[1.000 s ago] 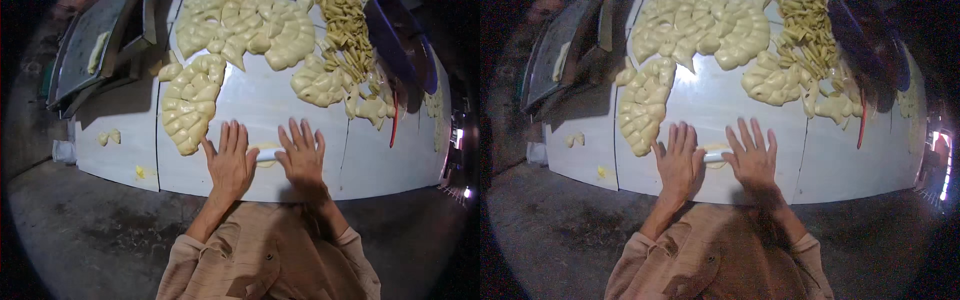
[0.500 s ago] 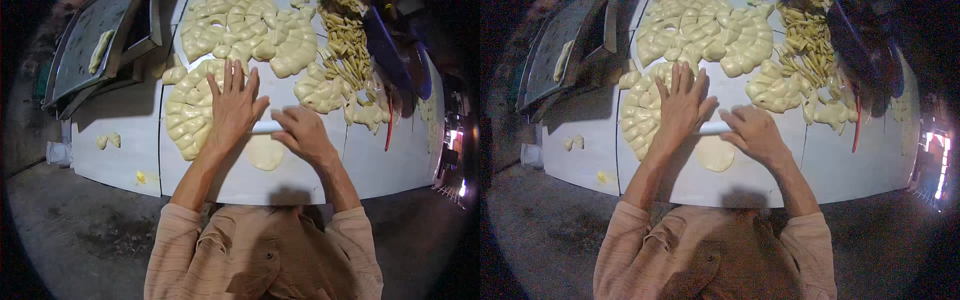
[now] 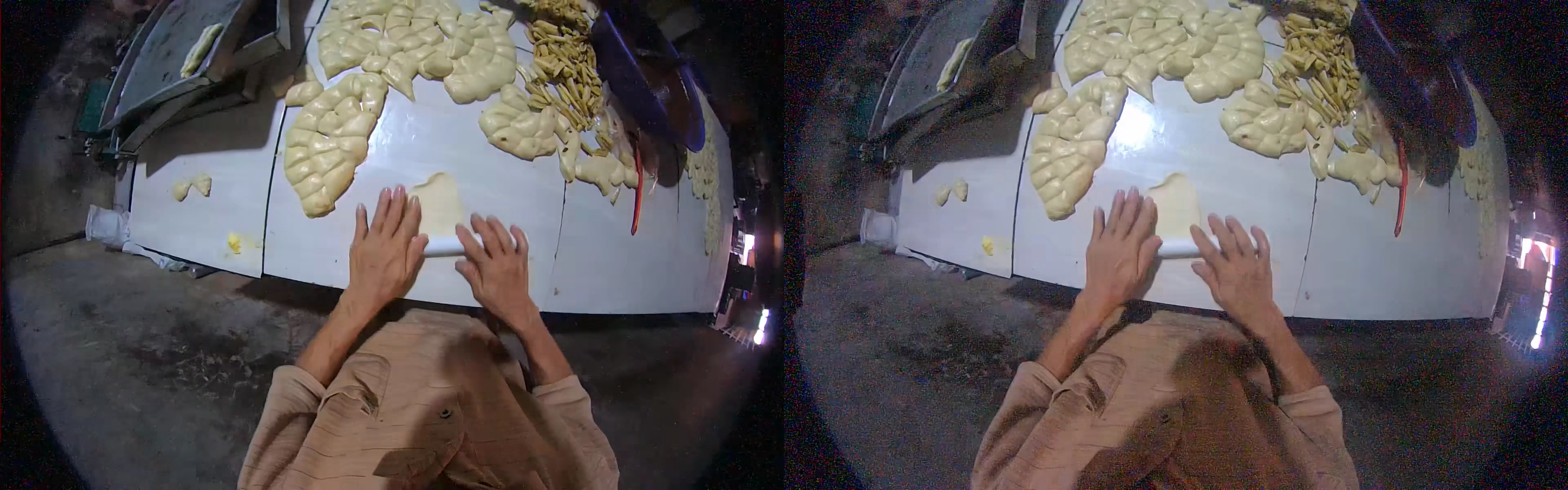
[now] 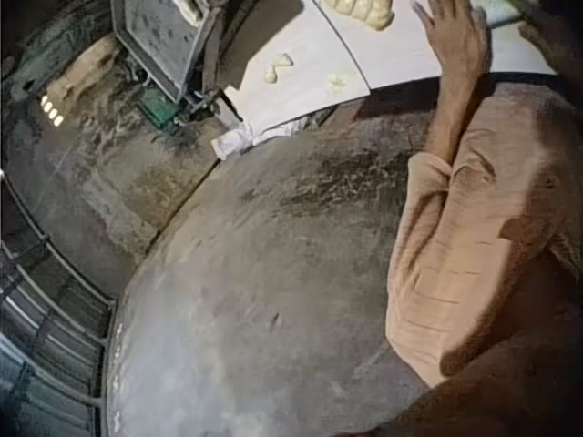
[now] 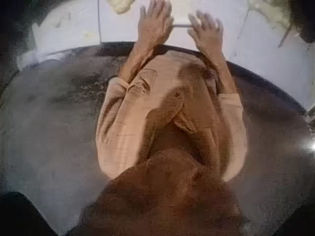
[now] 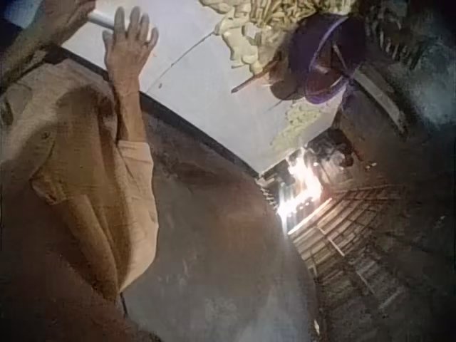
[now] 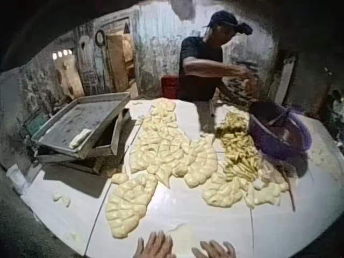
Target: The person prepares pastries by flattening dough pieces, applying a brown filling, and rolling them into cylinders. The person then places the finished rolls onto metal baking trays.
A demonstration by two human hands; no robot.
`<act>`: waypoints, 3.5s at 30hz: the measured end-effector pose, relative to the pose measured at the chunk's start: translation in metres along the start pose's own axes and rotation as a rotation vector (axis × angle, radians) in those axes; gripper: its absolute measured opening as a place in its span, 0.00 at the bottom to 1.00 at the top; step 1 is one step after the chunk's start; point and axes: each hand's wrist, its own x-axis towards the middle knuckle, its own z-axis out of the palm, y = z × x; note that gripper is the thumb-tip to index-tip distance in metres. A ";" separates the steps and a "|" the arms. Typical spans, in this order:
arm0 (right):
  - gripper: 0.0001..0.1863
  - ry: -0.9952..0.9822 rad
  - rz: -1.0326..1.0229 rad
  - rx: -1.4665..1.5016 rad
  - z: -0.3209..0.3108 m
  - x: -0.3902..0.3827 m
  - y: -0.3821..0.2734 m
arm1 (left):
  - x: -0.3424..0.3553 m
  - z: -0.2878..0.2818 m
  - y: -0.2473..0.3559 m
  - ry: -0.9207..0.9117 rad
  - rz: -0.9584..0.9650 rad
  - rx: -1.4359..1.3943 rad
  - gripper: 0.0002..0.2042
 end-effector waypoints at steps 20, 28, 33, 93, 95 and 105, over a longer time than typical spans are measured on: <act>0.28 0.240 0.208 -0.182 0.014 0.142 0.049 | 0.130 0.010 -0.035 0.233 -0.177 0.143 0.28; 0.32 0.023 -0.218 0.249 -0.024 0.159 0.046 | 0.195 0.000 -0.069 0.425 0.049 0.213 0.26; 0.18 0.181 0.033 0.129 -0.003 0.127 0.052 | 0.119 -0.047 -0.069 0.397 0.056 -0.164 0.23; 0.31 0.003 -0.036 0.260 -0.036 -0.017 0.089 | 0.021 0.045 0.124 -0.112 0.203 0.060 0.32; 0.43 -0.074 -0.180 0.229 -0.020 -0.026 0.091 | 0.020 0.049 0.125 -0.174 0.119 0.082 0.39; 0.31 -0.119 -0.109 0.318 -0.031 -0.017 0.125 | 0.000 0.060 0.131 -0.104 0.113 0.113 0.39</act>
